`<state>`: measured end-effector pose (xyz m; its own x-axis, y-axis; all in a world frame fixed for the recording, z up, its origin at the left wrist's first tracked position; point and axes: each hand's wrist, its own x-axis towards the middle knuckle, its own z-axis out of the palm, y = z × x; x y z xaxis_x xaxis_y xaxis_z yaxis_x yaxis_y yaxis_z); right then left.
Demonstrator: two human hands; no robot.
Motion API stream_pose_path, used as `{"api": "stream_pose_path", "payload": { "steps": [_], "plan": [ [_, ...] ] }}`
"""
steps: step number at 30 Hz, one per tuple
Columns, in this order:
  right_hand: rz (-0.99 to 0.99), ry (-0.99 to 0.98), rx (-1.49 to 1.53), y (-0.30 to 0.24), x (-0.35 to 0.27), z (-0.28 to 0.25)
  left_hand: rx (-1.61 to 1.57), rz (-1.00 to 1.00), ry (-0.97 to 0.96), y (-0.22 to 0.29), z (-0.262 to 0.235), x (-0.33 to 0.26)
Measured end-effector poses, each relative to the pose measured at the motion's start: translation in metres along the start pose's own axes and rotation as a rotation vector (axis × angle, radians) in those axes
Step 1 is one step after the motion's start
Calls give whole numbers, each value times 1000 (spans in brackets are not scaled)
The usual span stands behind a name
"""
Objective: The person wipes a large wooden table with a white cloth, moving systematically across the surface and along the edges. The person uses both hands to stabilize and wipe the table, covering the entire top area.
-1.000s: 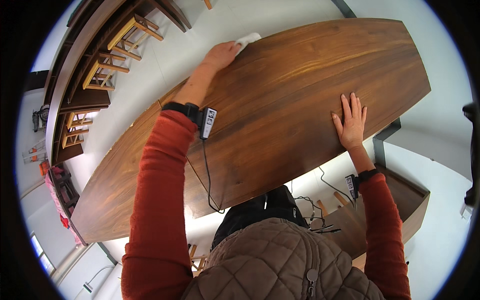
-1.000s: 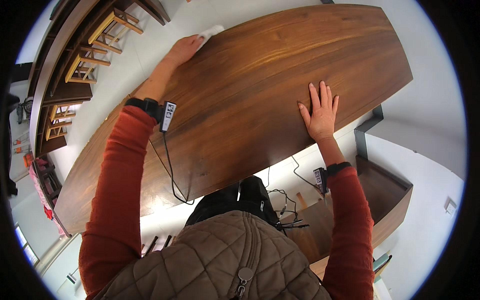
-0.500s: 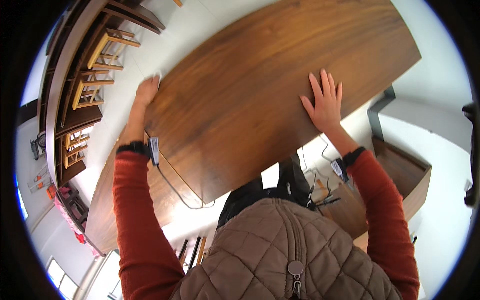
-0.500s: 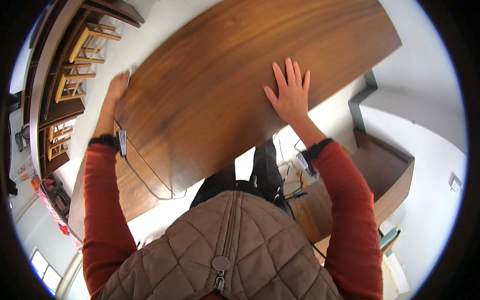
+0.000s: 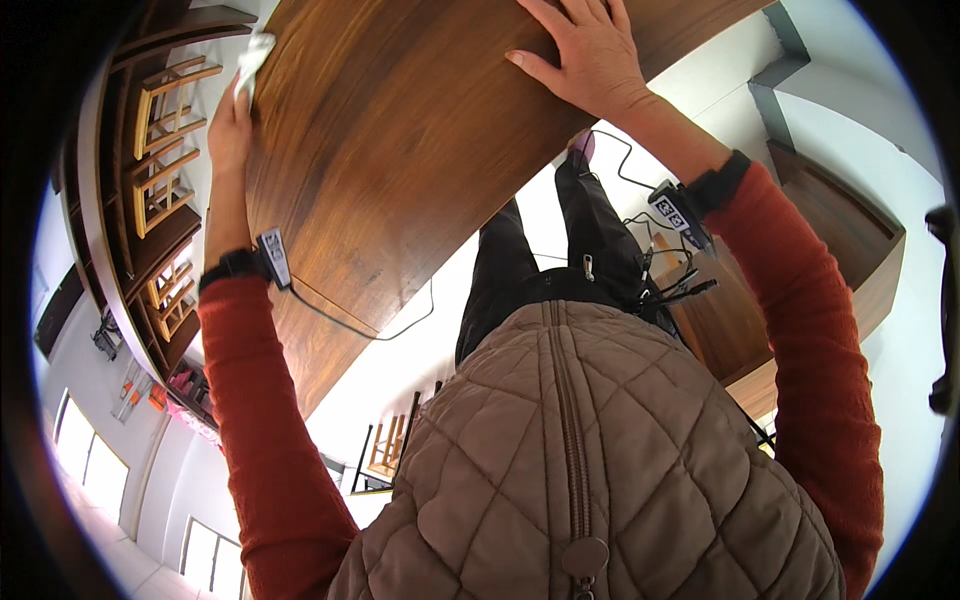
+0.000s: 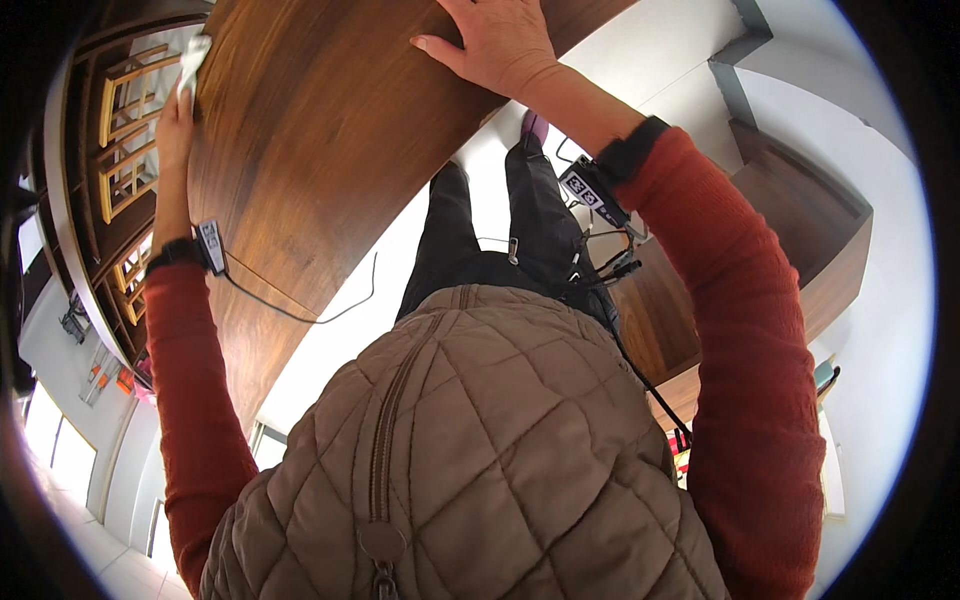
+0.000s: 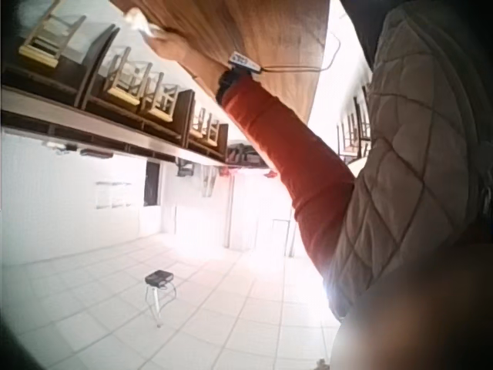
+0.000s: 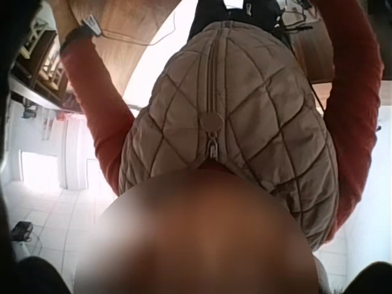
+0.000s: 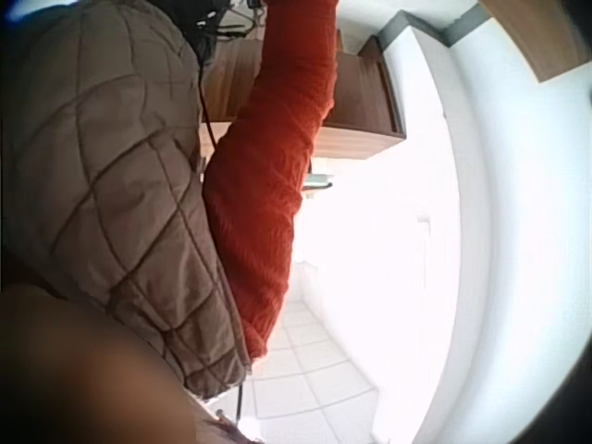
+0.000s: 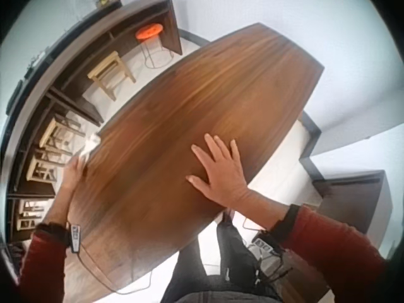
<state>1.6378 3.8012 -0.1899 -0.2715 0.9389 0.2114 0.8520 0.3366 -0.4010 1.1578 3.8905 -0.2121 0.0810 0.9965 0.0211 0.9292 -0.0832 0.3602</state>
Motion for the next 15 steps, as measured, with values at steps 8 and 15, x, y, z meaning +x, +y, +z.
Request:
{"api": "stream_pose_path", "payload": {
  "steps": [8,15],
  "plan": [
    [-25,58,-85,107,23,-28,323,-100,-392,-46,-5,50],
    [20,-13,-243,119,23,-22,-333,-101,-227,111,65,151]
  ]
}}
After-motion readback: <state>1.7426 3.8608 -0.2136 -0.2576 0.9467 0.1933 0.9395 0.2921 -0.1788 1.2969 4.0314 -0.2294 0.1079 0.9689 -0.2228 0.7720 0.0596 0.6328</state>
